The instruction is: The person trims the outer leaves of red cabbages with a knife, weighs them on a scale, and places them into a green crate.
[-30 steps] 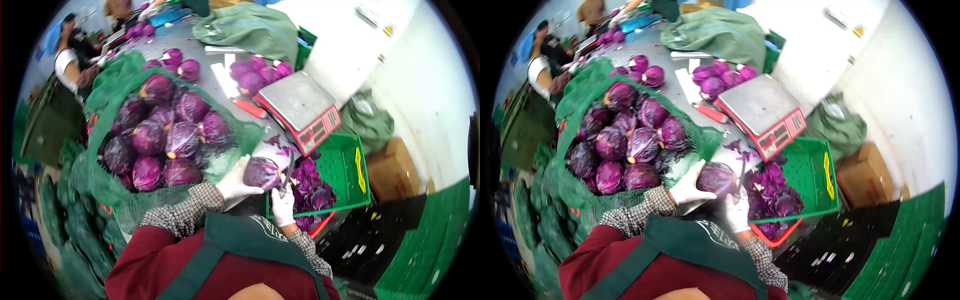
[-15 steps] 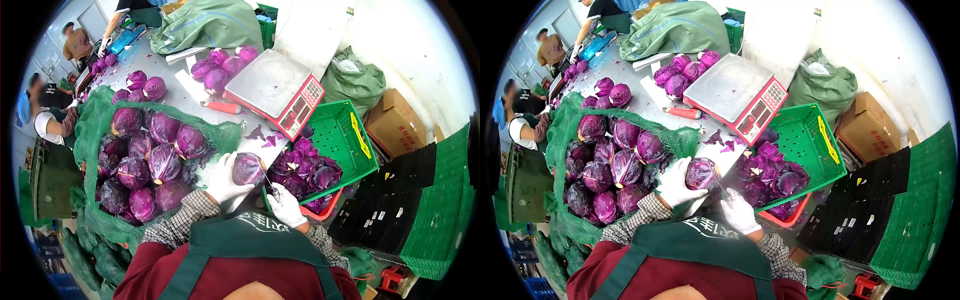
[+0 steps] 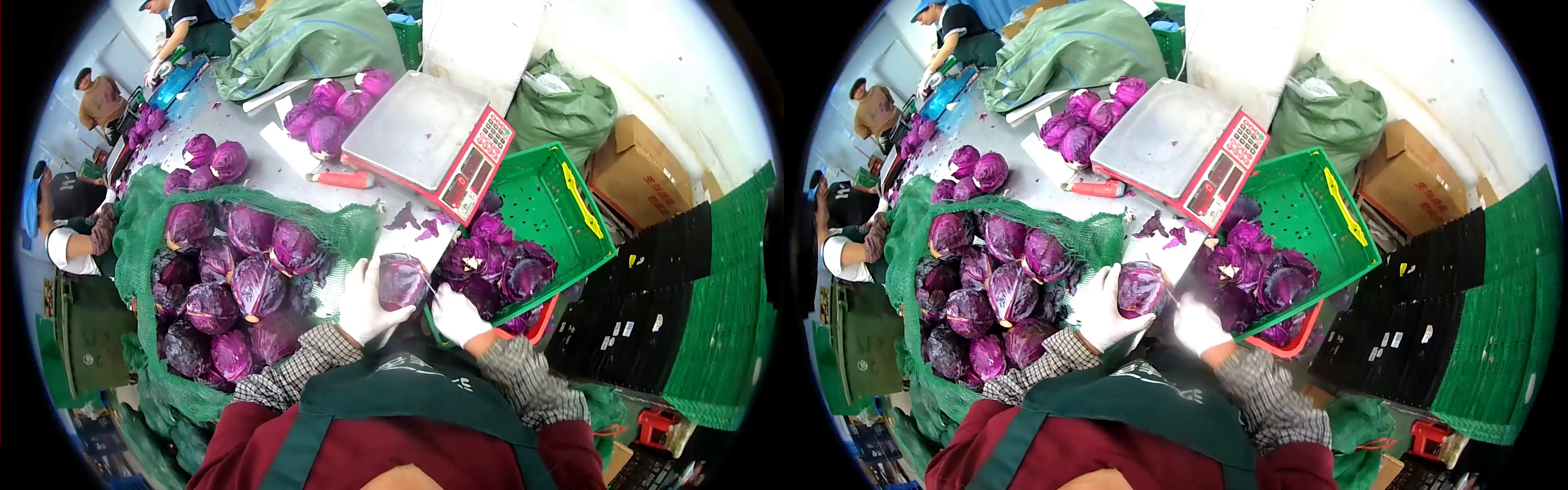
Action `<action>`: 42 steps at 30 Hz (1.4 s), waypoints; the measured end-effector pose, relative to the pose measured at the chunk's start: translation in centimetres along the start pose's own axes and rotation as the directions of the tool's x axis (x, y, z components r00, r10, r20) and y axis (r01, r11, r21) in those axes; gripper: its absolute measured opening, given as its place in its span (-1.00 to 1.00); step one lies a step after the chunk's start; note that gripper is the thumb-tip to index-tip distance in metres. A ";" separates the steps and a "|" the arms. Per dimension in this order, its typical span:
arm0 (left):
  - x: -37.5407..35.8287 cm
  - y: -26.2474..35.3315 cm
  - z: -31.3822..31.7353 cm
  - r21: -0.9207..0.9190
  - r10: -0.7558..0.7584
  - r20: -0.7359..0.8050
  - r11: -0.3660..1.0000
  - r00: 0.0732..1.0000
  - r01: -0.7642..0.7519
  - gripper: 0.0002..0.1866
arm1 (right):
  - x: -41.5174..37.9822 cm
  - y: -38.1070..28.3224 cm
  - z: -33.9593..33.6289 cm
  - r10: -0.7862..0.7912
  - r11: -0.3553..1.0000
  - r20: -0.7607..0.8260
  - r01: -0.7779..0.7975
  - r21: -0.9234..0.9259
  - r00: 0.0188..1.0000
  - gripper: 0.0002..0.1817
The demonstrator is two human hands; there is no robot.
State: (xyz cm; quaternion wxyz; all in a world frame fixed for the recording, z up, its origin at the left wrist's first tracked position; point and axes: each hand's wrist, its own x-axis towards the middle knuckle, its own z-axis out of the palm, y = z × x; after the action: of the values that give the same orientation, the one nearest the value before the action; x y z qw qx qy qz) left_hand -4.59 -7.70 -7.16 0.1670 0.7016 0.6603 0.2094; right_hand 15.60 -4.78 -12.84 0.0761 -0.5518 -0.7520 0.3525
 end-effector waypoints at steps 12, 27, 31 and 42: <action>-3.1 -1.7 1.1 -0.644 -0.078 -0.272 0.756 0.959 -0.121 0.06 | 2.2 -3.6 1.4 -0.192 0.907 -0.259 0.272 0.321 0.947 -0.71; 0.3 -0.3 0.4 -0.028 0.123 -0.039 0.992 0.992 -0.124 0.16 | 2.7 -1.9 -0.8 -0.426 0.865 -0.376 0.492 0.096 0.823 -0.64; -0.7 -1.3 0.5 -0.074 0.135 -0.084 0.987 0.987 -0.142 0.09 | 2.8 -2.9 -1.1 -0.227 0.898 -0.290 0.315 0.308 0.930 -0.70; -0.8 1.0 1.9 0.056 0.042 -0.172 0.998 0.984 -0.033 0.04 | 2.2 -2.0 0.6 -0.427 0.899 -0.195 0.437 0.010 0.883 -0.44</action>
State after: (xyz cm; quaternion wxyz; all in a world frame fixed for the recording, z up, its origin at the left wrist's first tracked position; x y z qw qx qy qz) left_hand -2.78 -8.46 -8.29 0.0865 0.6972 0.6644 0.2551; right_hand 12.93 -3.35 -12.70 0.2380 -0.3990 -0.8357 0.2929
